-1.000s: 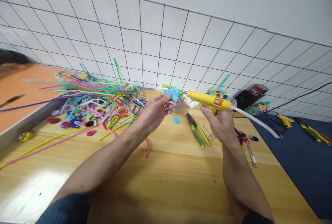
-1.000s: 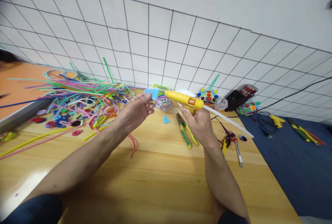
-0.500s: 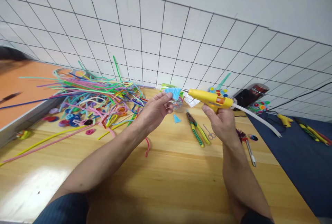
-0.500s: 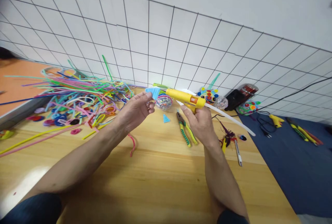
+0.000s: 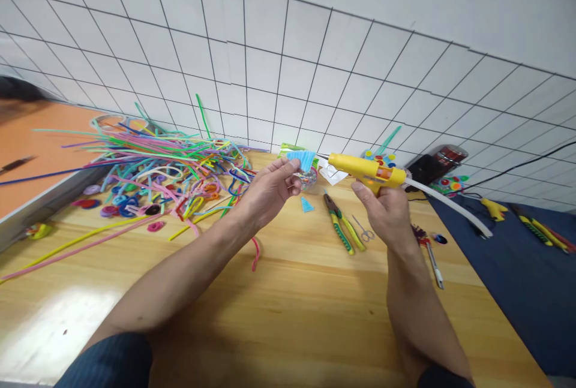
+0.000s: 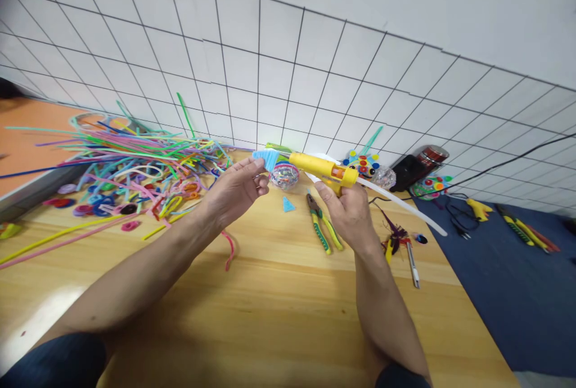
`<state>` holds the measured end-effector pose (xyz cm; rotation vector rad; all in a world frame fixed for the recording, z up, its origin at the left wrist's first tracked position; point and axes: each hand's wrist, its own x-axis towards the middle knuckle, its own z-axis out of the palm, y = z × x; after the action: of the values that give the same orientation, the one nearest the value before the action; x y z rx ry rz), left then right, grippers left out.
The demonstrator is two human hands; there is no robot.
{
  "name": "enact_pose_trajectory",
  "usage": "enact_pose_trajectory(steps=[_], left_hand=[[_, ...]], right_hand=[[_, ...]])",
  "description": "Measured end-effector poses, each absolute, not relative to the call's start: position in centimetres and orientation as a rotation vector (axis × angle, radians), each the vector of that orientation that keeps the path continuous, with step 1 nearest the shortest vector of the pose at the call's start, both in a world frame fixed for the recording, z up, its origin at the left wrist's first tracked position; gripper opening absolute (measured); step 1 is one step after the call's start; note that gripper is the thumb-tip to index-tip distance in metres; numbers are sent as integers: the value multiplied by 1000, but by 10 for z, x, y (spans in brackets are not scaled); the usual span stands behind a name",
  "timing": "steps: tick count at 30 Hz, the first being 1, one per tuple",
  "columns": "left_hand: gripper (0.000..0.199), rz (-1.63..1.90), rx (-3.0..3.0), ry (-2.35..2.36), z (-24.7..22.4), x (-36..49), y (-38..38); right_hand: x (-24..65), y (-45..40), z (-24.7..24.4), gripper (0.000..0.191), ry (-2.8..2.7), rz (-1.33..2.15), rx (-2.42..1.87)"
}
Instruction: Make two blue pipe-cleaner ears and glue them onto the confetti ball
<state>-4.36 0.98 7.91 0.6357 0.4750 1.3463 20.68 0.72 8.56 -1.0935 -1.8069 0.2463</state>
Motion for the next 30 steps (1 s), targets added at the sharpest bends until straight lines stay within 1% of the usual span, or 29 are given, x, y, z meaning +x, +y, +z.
enact_pose_trajectory(steps=[9,22,30], left_hand=[[41,1342,626,488,80,-43,9],[54,1347,650,490,82,-43,9],[48,1343,656,472,79,-45,11]], right_hand=[[204,6,88,23,-1804,236,-1055],[202,6,90,20,-1824,247,-1045],[203,3,88,23,-1820,267,-1115]])
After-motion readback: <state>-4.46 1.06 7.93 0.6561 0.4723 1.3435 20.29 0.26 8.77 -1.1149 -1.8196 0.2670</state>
